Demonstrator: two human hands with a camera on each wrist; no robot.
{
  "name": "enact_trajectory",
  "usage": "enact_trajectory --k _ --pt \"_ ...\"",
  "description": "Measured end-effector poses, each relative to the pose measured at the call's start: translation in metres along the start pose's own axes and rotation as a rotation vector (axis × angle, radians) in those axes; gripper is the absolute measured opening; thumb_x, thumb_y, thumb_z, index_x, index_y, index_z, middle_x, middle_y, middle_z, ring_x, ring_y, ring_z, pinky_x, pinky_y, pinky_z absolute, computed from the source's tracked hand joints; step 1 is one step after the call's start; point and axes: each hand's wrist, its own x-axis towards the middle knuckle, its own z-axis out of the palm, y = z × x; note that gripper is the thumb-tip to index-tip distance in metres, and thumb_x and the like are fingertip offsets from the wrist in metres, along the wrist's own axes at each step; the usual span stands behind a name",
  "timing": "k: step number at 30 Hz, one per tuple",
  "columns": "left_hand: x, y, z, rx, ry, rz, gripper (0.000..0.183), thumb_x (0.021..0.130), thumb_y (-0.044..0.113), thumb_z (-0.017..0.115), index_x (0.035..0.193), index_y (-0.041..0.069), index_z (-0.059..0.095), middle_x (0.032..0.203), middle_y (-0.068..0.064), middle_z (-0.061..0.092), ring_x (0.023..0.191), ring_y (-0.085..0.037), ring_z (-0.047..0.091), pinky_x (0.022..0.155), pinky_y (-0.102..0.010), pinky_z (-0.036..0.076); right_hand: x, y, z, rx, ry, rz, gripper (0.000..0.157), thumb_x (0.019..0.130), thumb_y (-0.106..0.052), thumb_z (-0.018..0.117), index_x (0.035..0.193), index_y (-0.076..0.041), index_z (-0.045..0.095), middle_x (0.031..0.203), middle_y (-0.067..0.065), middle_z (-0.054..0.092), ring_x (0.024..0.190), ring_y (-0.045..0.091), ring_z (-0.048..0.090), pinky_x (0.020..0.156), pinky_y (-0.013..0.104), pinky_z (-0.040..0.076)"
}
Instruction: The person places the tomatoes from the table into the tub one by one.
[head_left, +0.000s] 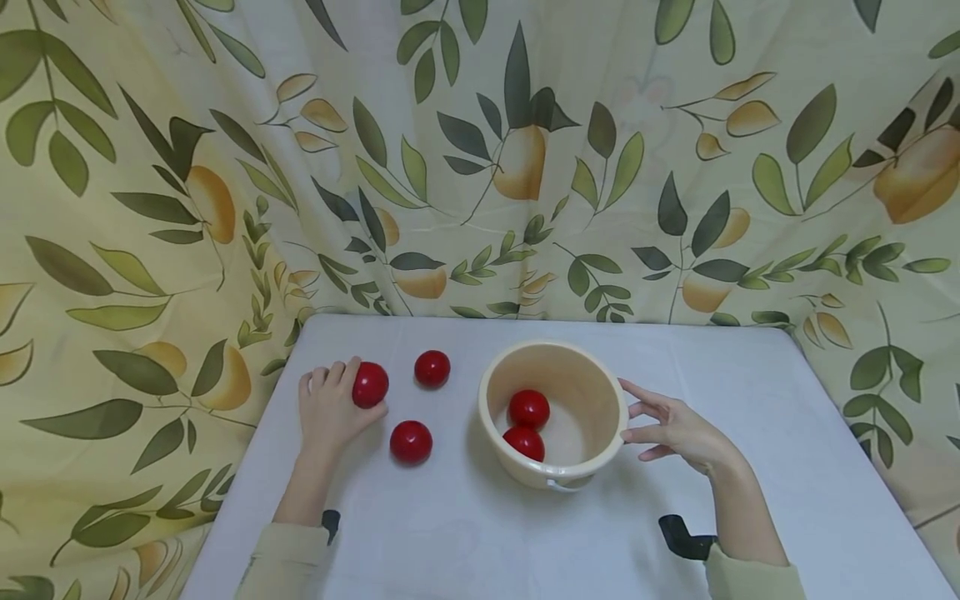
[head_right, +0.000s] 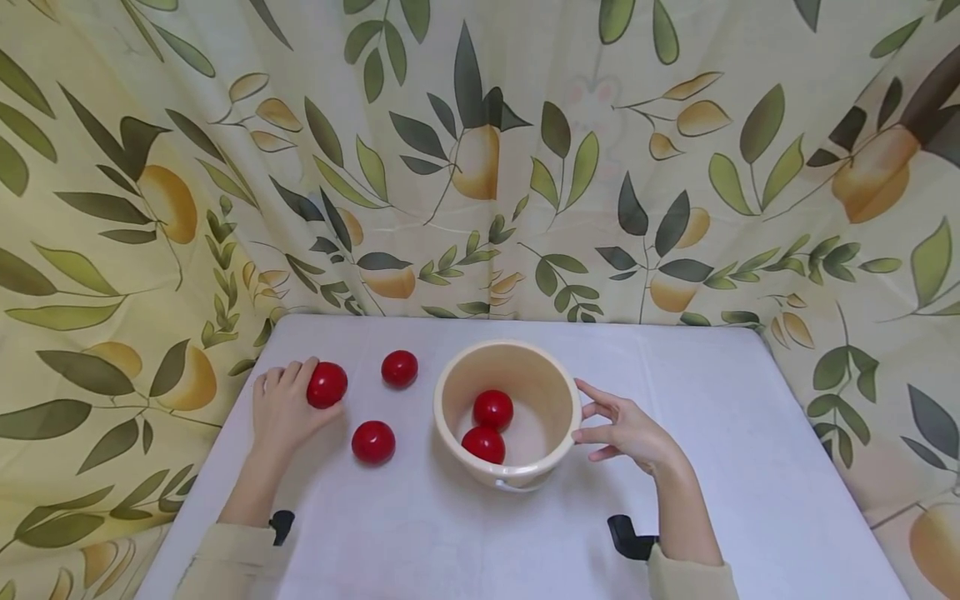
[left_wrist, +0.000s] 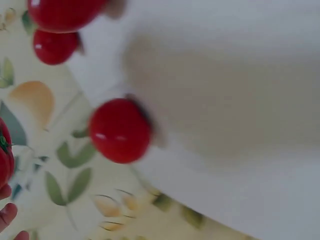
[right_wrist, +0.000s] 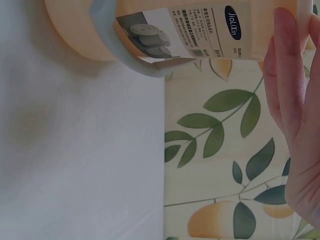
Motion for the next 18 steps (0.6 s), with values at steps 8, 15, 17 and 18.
enact_trajectory --k 8,15,17,18 --pt "0.037 0.062 -0.014 0.001 0.011 0.153 0.069 0.064 0.048 0.068 0.120 0.012 0.052 0.108 -0.011 0.058 0.101 -0.031 0.049 0.090 -0.050 0.036 0.000 -0.001 0.000 0.006 -0.008 -0.009 0.086 0.076 -0.013 0.073 0.145 -0.008 0.023 0.103 0.015 0.051 0.079 0.017 0.064 0.061 0.035 0.054" --pt "0.057 0.118 -0.014 -0.033 0.028 0.315 0.068 0.065 0.054 0.066 0.120 0.016 0.053 0.107 -0.005 0.058 0.100 -0.024 0.048 0.091 -0.044 0.037 -0.001 -0.001 0.000 0.009 -0.009 -0.013 0.086 0.076 -0.012 0.073 0.145 -0.007 0.022 0.102 0.016 0.051 0.078 0.018 0.065 0.060 0.036 0.054" --pt "0.060 0.133 -0.012 -0.016 -0.006 0.364 0.070 0.066 0.057 0.065 0.123 0.018 0.051 0.110 -0.003 0.056 0.102 -0.022 0.047 0.092 -0.043 0.036 -0.001 -0.001 0.000 0.009 -0.006 -0.011 0.086 0.075 -0.012 0.074 0.145 -0.007 0.023 0.102 0.016 0.051 0.078 0.018 0.065 0.060 0.036 0.054" --pt "0.061 0.141 -0.011 -0.010 -0.030 0.388 0.071 0.066 0.058 0.064 0.124 0.018 0.051 0.111 -0.002 0.056 0.103 -0.022 0.047 0.092 -0.042 0.036 -0.001 -0.001 0.000 0.009 -0.005 -0.010 0.086 0.075 -0.012 0.074 0.145 -0.007 0.023 0.102 0.016 0.051 0.078 0.018 0.065 0.060 0.036 0.054"
